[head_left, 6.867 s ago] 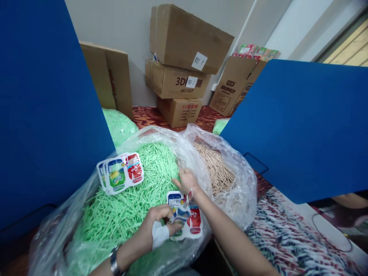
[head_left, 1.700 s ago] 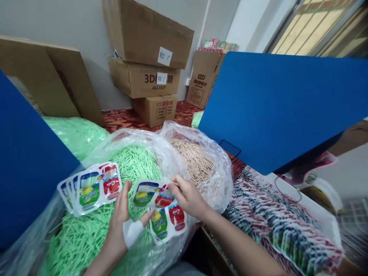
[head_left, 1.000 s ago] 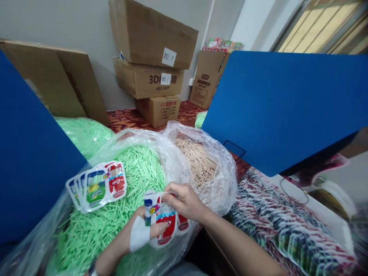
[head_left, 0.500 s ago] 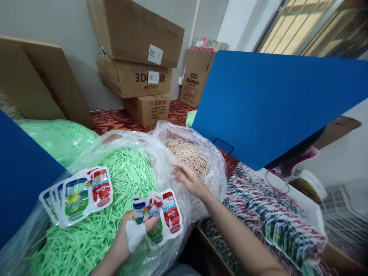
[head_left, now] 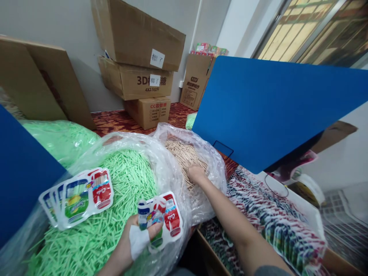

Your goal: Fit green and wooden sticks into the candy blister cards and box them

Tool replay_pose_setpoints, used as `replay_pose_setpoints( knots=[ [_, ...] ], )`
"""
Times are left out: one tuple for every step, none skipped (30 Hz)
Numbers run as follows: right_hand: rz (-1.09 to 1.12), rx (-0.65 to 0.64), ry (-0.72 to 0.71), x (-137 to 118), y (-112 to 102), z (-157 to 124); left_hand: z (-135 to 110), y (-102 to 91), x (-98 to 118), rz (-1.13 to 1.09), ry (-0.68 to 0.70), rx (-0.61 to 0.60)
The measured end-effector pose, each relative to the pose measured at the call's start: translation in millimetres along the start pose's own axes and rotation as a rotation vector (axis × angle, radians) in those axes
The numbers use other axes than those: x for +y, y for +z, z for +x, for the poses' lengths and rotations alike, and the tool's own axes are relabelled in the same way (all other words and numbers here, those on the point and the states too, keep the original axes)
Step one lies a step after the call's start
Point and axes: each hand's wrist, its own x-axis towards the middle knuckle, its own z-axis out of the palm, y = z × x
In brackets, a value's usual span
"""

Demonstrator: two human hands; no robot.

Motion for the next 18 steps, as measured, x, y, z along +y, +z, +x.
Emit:
replay_pose_setpoints(
  knots=[
    [0.007,0.0,0.004,0,1,2,-1,-0.2,0,-0.002,0.008,-0.004],
    [0.019,0.001,0.009,1,1,2,-2,-0.3,1,-0.005,0.014,-0.006],
    [0.036,0.002,0.012,2,1,2,-3,-0.4,1,-0.009,0.017,-0.008],
    [0.059,0.003,0.016,4,0,2,-4,-0.5,0,-0.016,0.019,-0.011],
    [0.089,0.005,0.02,6,-1,1,-5,-0.7,0,-0.021,0.018,-0.014],
    [0.126,0.009,0.025,8,-2,0,-5,-1.0,-1,-0.023,0.018,-0.014],
    [0.17,0.017,0.029,11,-4,-1,-5,-1.3,-2,-0.02,0.017,-0.011],
    [0.222,0.029,0.032,14,-6,-3,-4,-1.6,-2,-0.013,0.017,-0.001],
    [0.282,0.045,0.035,17,-8,-4,-4,-1.9,-3,-0.005,0.015,0.016],
    [0.35,0.061,0.034,20,-10,-6,-3,-2.0,-4,0.003,0.013,0.032],
    [0.425,0.076,0.027,22,-12,-7,-3,-2.0,-4,0.009,0.013,0.045],
    [0.507,0.086,0.016,24,-14,-9,-2,-1.9,-5,0.012,0.014,0.05],
    [0.597,0.093,0.0,26,-14,-10,-2,-1.7,-5,0.013,0.014,0.048],
    [0.694,0.097,-0.018,27,-15,-12,-1,-1.4,-5,0.012,0.016,0.043],
    [0.795,0.1,-0.034,27,-14,-13,-1,-1.0,-6,0.012,0.018,0.036],
    [0.898,0.103,-0.047,26,-13,-15,-1,-0.4,-6,0.011,0.022,0.03],
    [1.0,0.105,-0.053,26,-12,-16,-1,0.2,-6,0.012,0.025,0.031],
    [1.099,0.108,-0.056,25,-11,-17,0,1.0,-7,0.012,0.027,0.039]
  ],
)
